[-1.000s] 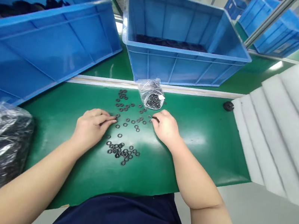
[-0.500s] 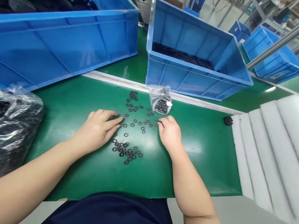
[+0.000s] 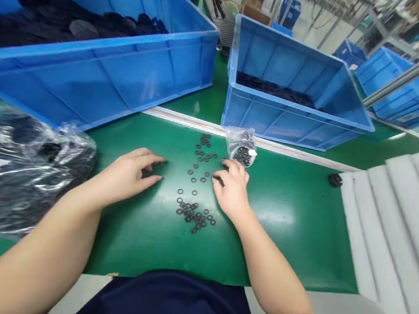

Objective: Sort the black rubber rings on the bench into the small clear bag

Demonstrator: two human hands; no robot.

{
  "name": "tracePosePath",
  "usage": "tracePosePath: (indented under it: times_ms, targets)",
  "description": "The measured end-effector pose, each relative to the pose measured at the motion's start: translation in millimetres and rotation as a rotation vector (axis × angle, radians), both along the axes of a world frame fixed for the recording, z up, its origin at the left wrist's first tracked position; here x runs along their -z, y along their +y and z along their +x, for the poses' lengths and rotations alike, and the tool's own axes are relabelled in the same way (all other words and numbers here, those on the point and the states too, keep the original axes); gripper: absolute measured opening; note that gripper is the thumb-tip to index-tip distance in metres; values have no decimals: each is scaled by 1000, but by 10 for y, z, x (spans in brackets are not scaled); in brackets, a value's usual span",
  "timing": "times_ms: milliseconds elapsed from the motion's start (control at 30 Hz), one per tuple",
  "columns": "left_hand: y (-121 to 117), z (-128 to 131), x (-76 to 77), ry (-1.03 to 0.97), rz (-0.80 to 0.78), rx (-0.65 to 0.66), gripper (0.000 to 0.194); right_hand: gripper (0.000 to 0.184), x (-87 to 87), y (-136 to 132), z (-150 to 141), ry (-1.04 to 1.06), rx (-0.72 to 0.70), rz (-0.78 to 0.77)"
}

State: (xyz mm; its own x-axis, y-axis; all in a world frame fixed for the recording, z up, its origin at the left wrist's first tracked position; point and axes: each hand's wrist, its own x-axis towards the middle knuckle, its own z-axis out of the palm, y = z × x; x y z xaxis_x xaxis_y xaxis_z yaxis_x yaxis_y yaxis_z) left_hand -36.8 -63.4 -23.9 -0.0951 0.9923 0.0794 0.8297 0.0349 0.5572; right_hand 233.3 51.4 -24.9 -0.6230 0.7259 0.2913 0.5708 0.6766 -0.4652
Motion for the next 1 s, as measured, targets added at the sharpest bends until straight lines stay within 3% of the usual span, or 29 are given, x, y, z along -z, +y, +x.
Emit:
tracePosePath:
  times_ms: [167,333,533,700,1000]
  targets:
    - [36,34,-93,2,-37,-37,26,11,133,54,7,33,17,-13]
    - [89,93,24,49,63,-86,7,9,137,56,-21,37,40,-43]
    - [127,376,130,-46,232,53,7,12,153,25,-68,16,89,-25]
    - [237,640,170,-75,334,171,12,20,43,-92,-52,-85,58,64]
    - [272,659,229,-15,352,226,17,30,-76,-252,-29,-292,-48,105]
